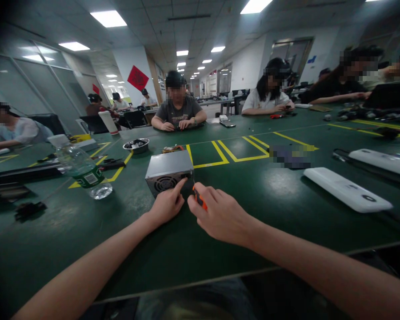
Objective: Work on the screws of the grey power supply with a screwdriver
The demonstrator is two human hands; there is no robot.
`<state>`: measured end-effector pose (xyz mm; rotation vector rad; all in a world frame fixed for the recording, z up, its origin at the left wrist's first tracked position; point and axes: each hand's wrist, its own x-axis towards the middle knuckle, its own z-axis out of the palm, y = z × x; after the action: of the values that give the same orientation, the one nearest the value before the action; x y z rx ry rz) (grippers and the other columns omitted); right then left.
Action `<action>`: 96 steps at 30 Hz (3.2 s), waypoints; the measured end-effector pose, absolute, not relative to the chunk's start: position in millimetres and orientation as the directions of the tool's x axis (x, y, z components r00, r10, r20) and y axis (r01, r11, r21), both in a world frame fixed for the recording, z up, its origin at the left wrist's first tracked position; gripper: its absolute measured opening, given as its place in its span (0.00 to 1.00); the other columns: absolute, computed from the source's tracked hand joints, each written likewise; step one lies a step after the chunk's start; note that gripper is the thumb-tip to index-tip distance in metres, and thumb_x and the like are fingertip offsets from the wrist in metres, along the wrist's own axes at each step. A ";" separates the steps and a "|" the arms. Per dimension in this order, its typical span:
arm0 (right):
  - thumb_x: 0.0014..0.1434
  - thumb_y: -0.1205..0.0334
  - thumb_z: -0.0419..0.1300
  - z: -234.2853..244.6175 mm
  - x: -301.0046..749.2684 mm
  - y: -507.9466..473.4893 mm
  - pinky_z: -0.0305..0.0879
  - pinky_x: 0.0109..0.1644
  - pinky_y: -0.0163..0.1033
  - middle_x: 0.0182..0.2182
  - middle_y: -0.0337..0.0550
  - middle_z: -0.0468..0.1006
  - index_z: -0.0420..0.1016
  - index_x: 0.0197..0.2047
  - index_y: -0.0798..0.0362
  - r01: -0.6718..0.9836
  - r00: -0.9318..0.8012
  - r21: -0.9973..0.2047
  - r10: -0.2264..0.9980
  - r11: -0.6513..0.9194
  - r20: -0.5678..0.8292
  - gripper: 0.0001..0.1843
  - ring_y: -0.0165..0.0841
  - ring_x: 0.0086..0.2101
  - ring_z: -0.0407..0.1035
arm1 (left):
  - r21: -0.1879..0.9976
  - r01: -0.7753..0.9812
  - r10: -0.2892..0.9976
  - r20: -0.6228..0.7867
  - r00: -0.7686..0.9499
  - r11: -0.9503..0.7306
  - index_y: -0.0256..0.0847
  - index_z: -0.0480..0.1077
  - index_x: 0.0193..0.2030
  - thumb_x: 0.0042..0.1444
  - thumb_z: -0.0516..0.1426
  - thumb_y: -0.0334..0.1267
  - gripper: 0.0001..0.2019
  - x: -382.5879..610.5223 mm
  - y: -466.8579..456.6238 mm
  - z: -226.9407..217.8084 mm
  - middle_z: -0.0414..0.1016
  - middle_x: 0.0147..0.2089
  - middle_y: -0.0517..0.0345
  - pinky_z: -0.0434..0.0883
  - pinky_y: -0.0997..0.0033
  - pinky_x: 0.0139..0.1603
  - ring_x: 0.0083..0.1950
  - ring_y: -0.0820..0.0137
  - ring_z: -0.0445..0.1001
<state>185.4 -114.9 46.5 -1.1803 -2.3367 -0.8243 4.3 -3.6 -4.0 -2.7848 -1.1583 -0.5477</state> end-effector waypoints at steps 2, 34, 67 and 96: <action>0.59 0.67 0.47 43.1 192.8 -109.7 0.65 0.38 0.40 0.45 0.50 0.72 0.68 0.47 0.50 0.702 -0.709 0.423 0.505 0.573 0.492 0.15 0.34 0.38 0.68 | 0.064 0.694 0.667 0.350 0.657 -0.717 0.38 0.45 0.64 0.55 0.47 0.32 0.28 3.9 -3.7 -3.6 0.75 0.37 0.53 0.69 0.70 0.37 0.36 0.68 0.74; 0.55 0.68 0.56 23.7 207.3 -94.9 0.66 0.34 0.35 0.42 0.54 0.73 0.65 0.42 0.54 0.598 -0.709 0.399 0.226 0.695 0.668 0.10 0.30 0.32 0.69 | 0.153 0.705 0.703 0.365 0.611 -0.692 0.38 0.47 0.62 0.53 0.48 0.32 0.28 6.4 -8.1 -2.3 0.74 0.33 0.57 0.68 0.71 0.35 0.33 0.69 0.73; 0.60 0.59 0.48 23.5 207.3 -100.1 0.66 0.30 0.34 0.43 0.59 0.70 0.65 0.44 0.58 0.603 -0.718 0.340 0.306 0.722 0.625 0.14 0.36 0.38 0.70 | 0.128 0.722 0.711 0.356 0.606 -0.680 0.38 0.47 0.62 0.55 0.47 0.32 0.27 8.3 -6.2 -3.3 0.74 0.33 0.56 0.68 0.70 0.36 0.34 0.68 0.73; 0.56 0.61 0.57 24.1 202.3 -102.2 0.67 0.31 0.33 0.40 0.55 0.75 0.62 0.38 0.54 0.595 -0.644 0.299 0.219 0.746 0.733 0.08 0.30 0.32 0.71 | 0.152 0.733 0.731 0.346 0.589 -0.663 0.39 0.48 0.62 0.54 0.47 0.32 0.27 9.7 -6.5 -2.0 0.72 0.30 0.58 0.67 0.72 0.33 0.31 0.70 0.72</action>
<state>202.3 -102.2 24.1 -0.6081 -2.2427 -0.6935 9.7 -6.5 -2.0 -2.7938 -1.2871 -0.6027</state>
